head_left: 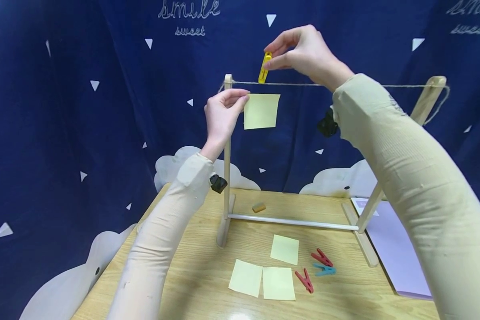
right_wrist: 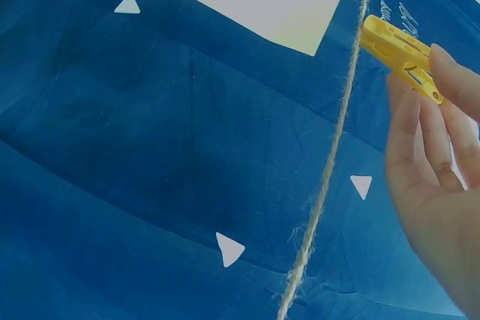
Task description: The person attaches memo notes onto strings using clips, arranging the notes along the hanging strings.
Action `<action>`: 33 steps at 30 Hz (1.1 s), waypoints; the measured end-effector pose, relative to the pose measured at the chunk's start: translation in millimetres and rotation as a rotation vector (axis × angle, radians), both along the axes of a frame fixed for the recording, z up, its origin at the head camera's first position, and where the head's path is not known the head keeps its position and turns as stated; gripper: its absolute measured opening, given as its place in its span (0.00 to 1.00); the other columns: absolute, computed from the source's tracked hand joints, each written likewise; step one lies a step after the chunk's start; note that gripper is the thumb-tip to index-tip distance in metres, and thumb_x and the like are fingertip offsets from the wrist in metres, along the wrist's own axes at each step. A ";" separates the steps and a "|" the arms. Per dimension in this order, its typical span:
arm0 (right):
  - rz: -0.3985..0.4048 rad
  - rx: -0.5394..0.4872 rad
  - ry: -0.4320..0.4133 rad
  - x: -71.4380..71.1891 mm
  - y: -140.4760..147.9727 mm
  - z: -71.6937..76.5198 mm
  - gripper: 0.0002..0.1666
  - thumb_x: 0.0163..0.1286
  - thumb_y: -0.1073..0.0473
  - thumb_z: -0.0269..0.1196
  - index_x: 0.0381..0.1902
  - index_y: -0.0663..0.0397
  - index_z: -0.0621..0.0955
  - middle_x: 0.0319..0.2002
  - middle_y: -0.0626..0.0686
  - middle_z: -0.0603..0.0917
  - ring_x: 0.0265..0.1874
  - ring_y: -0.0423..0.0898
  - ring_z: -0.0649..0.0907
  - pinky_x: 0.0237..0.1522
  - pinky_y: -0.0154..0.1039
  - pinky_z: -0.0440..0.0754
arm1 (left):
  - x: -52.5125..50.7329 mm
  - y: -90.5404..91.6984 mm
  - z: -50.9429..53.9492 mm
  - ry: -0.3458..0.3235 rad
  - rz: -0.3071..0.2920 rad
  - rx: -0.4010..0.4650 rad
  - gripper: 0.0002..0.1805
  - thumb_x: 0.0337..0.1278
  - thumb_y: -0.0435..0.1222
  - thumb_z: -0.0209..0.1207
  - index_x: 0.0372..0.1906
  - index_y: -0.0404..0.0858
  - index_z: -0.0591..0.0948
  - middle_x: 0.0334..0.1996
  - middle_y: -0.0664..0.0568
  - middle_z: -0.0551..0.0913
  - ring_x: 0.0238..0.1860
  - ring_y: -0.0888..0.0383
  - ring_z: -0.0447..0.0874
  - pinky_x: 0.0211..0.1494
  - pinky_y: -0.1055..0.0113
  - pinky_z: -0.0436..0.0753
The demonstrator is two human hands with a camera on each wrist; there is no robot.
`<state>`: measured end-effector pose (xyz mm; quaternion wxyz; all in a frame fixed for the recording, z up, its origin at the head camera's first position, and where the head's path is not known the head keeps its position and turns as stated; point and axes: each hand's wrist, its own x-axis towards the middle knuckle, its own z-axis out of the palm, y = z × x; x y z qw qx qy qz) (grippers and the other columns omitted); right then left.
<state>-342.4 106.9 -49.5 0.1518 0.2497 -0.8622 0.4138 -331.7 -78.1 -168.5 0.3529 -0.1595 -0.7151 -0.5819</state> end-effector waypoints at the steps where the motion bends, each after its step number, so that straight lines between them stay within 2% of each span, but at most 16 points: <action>1: -0.002 0.005 0.002 -0.2 -0.3 -0.4 0.23 0.61 0.53 0.72 0.52 0.56 0.84 0.36 0.41 0.82 0.39 0.39 0.83 0.59 0.33 0.81 | 0.4 0.0 0.0 -0.002 0.000 0.001 0.08 0.60 0.34 0.66 0.42 0.35 0.88 0.43 0.45 0.91 0.44 0.60 0.90 0.46 0.74 0.85; 8: -0.005 0.023 0.010 -3.5 -0.5 -1.4 0.23 0.62 0.52 0.71 0.52 0.56 0.84 0.35 0.39 0.83 0.38 0.37 0.84 0.56 0.31 0.82 | 0.8 0.3 0.5 -0.007 -0.009 0.002 0.09 0.60 0.33 0.66 0.43 0.34 0.88 0.43 0.45 0.90 0.44 0.59 0.90 0.47 0.74 0.84; 16: -0.026 0.057 0.071 -6.4 -1.7 -0.6 0.23 0.62 0.51 0.71 0.52 0.55 0.85 0.33 0.37 0.83 0.36 0.35 0.84 0.54 0.29 0.83 | -0.2 0.5 0.8 -0.005 0.003 -0.007 0.08 0.60 0.34 0.66 0.43 0.35 0.88 0.43 0.46 0.91 0.43 0.60 0.90 0.47 0.75 0.84; 24: -0.004 0.048 0.071 -6.6 -0.6 2.2 0.21 0.63 0.52 0.71 0.50 0.56 0.85 0.34 0.38 0.83 0.37 0.36 0.84 0.54 0.29 0.82 | 1.3 1.6 1.4 -0.006 0.014 -0.018 0.08 0.60 0.34 0.66 0.43 0.36 0.88 0.42 0.45 0.91 0.43 0.59 0.90 0.48 0.74 0.84; 33: 0.036 0.032 0.018 -8.7 0.6 2.1 0.18 0.63 0.55 0.70 0.47 0.58 0.86 0.34 0.39 0.85 0.37 0.37 0.85 0.49 0.26 0.83 | 2.2 1.0 2.8 0.001 0.049 -0.038 0.08 0.60 0.35 0.66 0.42 0.36 0.89 0.41 0.45 0.91 0.43 0.58 0.90 0.45 0.75 0.84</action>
